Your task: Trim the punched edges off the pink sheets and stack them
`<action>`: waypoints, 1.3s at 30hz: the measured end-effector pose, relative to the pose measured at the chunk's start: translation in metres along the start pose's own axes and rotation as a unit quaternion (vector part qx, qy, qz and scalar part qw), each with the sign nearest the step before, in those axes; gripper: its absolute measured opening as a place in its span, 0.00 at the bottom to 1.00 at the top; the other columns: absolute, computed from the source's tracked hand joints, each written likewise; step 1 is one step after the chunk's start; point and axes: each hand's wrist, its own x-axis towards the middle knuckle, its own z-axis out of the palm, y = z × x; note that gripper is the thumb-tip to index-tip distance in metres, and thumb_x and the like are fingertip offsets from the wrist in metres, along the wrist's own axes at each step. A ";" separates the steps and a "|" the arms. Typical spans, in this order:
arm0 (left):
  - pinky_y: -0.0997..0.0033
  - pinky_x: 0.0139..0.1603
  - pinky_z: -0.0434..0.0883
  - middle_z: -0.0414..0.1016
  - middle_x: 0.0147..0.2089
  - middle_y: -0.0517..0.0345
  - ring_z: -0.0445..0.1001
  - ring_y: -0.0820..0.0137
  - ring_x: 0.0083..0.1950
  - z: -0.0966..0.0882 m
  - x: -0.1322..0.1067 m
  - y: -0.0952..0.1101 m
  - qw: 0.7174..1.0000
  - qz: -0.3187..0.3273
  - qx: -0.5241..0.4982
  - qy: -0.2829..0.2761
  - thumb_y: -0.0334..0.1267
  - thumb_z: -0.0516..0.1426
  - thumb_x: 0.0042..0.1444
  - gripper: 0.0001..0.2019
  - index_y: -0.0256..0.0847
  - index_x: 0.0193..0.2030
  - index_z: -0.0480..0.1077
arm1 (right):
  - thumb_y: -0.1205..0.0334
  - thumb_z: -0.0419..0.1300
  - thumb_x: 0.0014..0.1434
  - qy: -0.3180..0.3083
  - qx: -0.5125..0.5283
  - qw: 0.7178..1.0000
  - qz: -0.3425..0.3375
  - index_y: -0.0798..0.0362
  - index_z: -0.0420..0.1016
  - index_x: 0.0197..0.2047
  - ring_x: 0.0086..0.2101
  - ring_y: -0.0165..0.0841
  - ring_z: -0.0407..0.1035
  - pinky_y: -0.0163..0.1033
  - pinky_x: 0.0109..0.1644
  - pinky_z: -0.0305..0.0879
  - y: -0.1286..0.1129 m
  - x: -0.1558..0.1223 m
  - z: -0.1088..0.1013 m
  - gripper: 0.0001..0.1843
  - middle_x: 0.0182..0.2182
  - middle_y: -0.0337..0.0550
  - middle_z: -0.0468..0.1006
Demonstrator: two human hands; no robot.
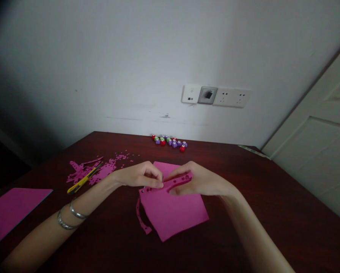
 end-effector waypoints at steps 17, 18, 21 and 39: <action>0.78 0.25 0.57 0.65 0.23 0.64 0.59 0.80 0.25 0.009 0.007 0.007 0.998 0.014 0.060 0.018 0.41 0.57 0.54 0.11 0.34 0.29 0.70 | 0.50 0.61 0.50 -0.018 -0.047 0.999 0.007 0.57 0.72 0.22 0.21 0.22 0.45 0.33 0.23 0.40 0.007 0.007 0.012 0.18 0.17 0.30 0.53; 0.78 0.24 0.55 0.64 0.23 0.64 0.58 0.80 0.24 0.008 0.007 0.006 0.998 0.010 0.058 0.014 0.43 0.58 0.53 0.12 0.34 0.28 0.70 | 0.50 0.61 0.50 -0.018 -0.046 0.999 0.006 0.57 0.71 0.21 0.21 0.22 0.45 0.33 0.23 0.40 0.006 0.007 0.013 0.18 0.18 0.30 0.53; 0.77 0.22 0.53 0.61 0.21 0.65 0.56 0.80 0.22 0.008 0.008 0.004 0.999 -0.004 0.039 0.000 0.46 0.58 0.53 0.15 0.34 0.27 0.69 | 0.50 0.61 0.50 -0.019 -0.047 0.999 0.001 0.56 0.68 0.19 0.21 0.22 0.43 0.33 0.23 0.39 0.005 0.006 0.015 0.19 0.17 0.29 0.51; 0.76 0.24 0.51 0.59 0.20 0.66 0.54 0.80 0.23 0.009 0.014 -0.013 0.994 0.005 -0.106 -0.026 0.48 0.61 0.49 0.17 0.34 0.24 0.68 | 0.53 0.62 0.51 -0.028 -0.015 0.999 -0.035 0.54 0.53 0.15 0.19 0.20 0.41 0.33 0.21 0.37 0.009 0.009 0.016 0.25 0.16 0.27 0.46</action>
